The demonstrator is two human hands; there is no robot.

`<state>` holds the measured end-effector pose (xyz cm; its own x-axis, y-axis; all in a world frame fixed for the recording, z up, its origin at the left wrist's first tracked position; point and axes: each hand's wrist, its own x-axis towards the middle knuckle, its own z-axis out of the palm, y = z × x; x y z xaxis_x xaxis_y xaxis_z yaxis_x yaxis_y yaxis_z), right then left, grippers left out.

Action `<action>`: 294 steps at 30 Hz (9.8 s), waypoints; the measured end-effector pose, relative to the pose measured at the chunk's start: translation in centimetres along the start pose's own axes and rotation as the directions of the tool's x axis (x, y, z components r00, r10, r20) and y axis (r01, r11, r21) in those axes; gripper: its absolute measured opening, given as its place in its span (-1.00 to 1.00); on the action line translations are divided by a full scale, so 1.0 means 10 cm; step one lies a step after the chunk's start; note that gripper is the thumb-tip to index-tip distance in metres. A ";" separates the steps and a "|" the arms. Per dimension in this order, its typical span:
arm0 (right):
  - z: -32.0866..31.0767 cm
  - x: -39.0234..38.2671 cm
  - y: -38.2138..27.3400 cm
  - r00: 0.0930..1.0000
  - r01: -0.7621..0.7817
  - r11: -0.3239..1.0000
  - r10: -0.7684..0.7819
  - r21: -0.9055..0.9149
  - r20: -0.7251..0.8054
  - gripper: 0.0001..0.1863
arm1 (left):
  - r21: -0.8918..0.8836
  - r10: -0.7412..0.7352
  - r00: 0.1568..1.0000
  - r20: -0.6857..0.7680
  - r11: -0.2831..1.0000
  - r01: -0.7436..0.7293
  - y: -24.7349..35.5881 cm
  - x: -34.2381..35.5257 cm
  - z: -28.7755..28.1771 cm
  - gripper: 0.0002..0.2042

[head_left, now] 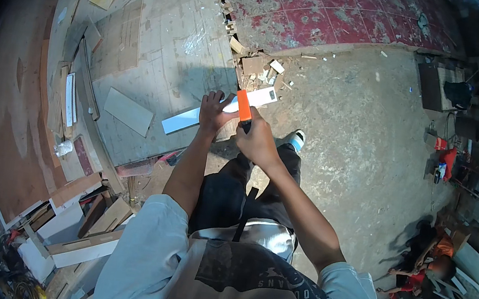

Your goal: The person saws a wooden strip with a hand saw, aligns two wooden boards together by hand, and then saws the wooden strip with the hand saw.

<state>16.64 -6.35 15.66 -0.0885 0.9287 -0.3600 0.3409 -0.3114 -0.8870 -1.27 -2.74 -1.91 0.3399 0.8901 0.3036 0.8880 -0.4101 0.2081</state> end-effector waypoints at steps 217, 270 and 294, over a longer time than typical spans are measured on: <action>-0.07 -0.32 -0.43 0.996 0.007 1.000 -0.007 0.004 0.086 -0.58 | 0.027 0.013 0.999 0.029 1.000 -0.014 0.03 -0.04 -0.09 -0.50; 0.08 0.01 0.16 0.992 0.114 0.993 -0.113 0.021 -0.056 -0.65 | -0.014 -0.004 0.997 0.077 1.000 0.005 0.03 -0.03 -0.08 -0.46; -0.15 -0.52 -0.58 0.994 0.049 0.995 -0.057 0.082 0.096 -0.72 | 0.080 -0.002 1.000 0.008 0.997 0.001 -0.06 -0.14 -0.09 -0.45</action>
<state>16.59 -9.04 23.07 -0.1966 0.9214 -0.3353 0.2584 -0.2812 -0.9242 -2.60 -3.90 -1.61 0.3408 0.8923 0.2959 0.9103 -0.3919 0.1335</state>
